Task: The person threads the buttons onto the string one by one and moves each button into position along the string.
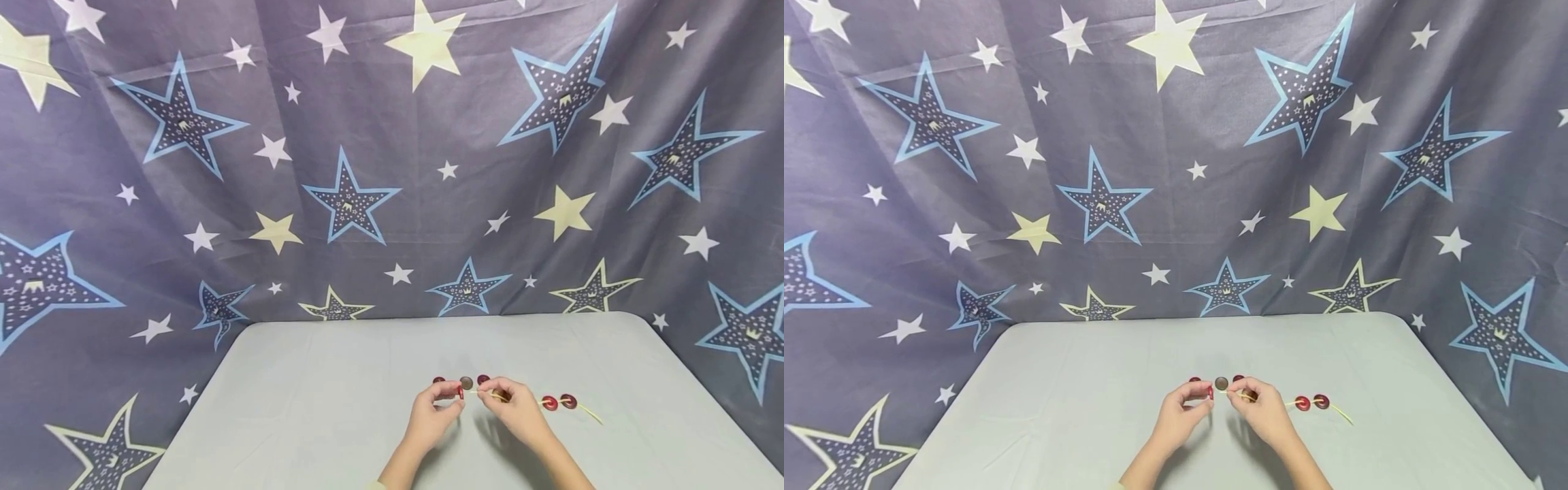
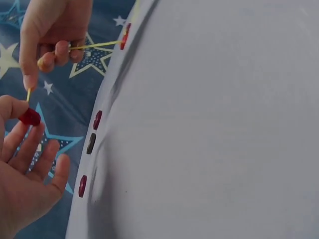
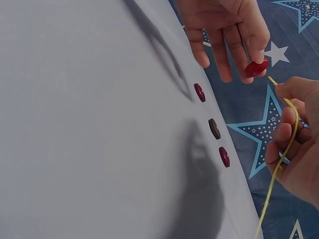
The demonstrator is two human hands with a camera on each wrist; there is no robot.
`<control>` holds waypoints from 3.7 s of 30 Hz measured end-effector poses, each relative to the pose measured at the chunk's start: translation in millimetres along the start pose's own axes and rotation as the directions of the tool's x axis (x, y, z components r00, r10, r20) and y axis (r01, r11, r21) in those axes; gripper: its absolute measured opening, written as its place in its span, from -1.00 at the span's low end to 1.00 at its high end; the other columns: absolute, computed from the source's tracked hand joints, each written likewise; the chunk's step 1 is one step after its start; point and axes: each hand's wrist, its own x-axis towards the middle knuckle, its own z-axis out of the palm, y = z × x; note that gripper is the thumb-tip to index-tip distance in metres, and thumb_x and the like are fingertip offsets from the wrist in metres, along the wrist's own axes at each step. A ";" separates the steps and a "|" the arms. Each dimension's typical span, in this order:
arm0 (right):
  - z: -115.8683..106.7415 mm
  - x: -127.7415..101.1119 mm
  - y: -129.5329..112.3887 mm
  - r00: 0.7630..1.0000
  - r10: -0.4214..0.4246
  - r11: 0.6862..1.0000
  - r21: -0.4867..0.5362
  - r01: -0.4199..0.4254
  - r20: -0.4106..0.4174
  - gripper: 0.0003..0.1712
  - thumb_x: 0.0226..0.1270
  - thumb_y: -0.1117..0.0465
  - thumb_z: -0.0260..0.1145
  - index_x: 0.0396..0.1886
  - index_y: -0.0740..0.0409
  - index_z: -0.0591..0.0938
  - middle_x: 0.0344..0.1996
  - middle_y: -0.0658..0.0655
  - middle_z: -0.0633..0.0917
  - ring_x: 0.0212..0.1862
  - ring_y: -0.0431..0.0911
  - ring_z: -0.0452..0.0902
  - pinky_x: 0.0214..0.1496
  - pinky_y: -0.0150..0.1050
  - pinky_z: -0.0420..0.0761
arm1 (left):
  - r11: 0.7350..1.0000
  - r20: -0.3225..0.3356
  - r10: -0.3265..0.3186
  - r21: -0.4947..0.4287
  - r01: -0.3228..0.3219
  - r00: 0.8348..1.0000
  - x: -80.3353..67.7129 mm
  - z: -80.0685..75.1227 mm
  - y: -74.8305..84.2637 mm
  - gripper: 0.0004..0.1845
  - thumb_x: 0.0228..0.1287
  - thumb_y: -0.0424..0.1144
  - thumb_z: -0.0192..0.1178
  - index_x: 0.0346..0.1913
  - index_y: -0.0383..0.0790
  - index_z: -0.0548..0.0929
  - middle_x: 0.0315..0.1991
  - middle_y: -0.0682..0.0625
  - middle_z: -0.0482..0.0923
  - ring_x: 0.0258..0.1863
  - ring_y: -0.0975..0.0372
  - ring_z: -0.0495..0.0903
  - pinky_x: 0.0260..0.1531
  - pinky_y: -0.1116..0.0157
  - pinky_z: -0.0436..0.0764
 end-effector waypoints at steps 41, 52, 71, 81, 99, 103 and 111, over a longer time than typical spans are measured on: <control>9.8 7.3 21.8 0.997 0.016 1.000 -0.003 -0.015 0.081 -0.94 0.10 0.33 0.37 -0.39 0.16 0.68 -0.69 -0.06 0.39 -0.63 -0.35 0.21 -0.56 -0.45 0.30 | 0.938 0.116 -0.163 -0.291 0.191 0.980 0.2 0.8 -1.2 -0.64 0.16 -0.31 0.21 0.03 -0.34 0.59 -0.07 -0.15 0.64 -0.29 0.36 0.56 -0.38 0.42 0.51; 6.2 1.9 5.5 0.996 -0.005 0.999 0.042 0.002 0.084 -0.95 0.11 0.38 0.34 -0.38 0.24 0.67 -0.68 -0.03 0.42 -0.60 -0.34 0.23 -0.54 -0.45 0.32 | 0.944 0.121 -0.166 -0.269 0.193 0.979 -3.7 -1.4 1.5 -0.63 0.12 -0.26 0.24 0.01 -0.30 0.61 -0.11 -0.10 0.66 -0.27 0.38 0.59 -0.35 0.41 0.52; 10.5 6.6 30.5 0.996 -0.035 0.989 0.149 0.023 0.078 -0.93 0.11 0.28 0.37 -0.38 0.18 0.68 -0.70 -0.08 0.40 -0.62 -0.36 0.20 -0.58 -0.43 0.31 | 0.955 0.128 -0.079 -0.274 0.112 0.989 -5.2 -2.2 -3.8 -0.63 0.15 -0.18 0.23 0.00 -0.28 0.61 -0.13 -0.02 0.68 -0.27 0.39 0.60 -0.37 0.40 0.54; 10.0 5.9 27.3 0.993 -0.053 0.989 0.145 0.037 0.106 -0.91 0.12 0.32 0.36 -0.35 0.22 0.67 -0.67 -0.06 0.44 -0.60 -0.36 0.22 -0.57 -0.43 0.32 | 0.943 0.122 -0.170 -0.269 0.197 0.978 -2.5 -1.2 -2.1 -0.65 0.18 -0.26 0.20 0.03 -0.31 0.59 -0.07 -0.12 0.66 -0.27 0.37 0.59 -0.36 0.39 0.52; 12.6 6.6 35.0 0.986 -0.089 0.984 0.164 0.065 0.140 -0.91 0.14 0.28 0.34 -0.35 0.20 0.67 -0.65 -0.11 0.49 -0.59 -0.36 0.25 -0.59 -0.41 0.33 | 0.951 0.132 -0.123 -0.267 0.155 0.984 -5.1 -2.3 -2.2 -0.61 0.17 -0.30 0.22 0.05 -0.41 0.56 -0.09 -0.15 0.64 -0.26 0.39 0.56 -0.36 0.45 0.48; 14.0 7.4 37.9 0.983 -0.134 0.979 0.169 0.112 0.126 -0.95 0.13 0.32 0.32 -0.38 0.19 0.67 -0.68 -0.15 0.47 -0.61 -0.36 0.25 -0.61 -0.40 0.32 | 0.948 0.139 -0.088 -0.292 0.126 0.986 -6.5 -3.1 -1.6 -0.61 0.16 -0.30 0.24 0.04 -0.42 0.56 -0.07 -0.15 0.64 -0.21 0.41 0.58 -0.24 0.47 0.52; 12.8 9.0 37.5 0.984 -0.047 0.987 0.157 0.019 0.174 -0.84 0.18 0.28 0.32 -0.29 0.30 0.68 -0.52 0.03 0.65 -0.55 -0.36 0.36 -0.52 -0.43 0.42 | 0.968 0.108 -0.044 -0.243 0.069 0.993 -6.1 -3.6 0.1 -0.63 0.13 -0.29 0.28 0.00 -0.36 0.60 -0.08 -0.17 0.64 -0.22 0.40 0.57 -0.20 0.46 0.54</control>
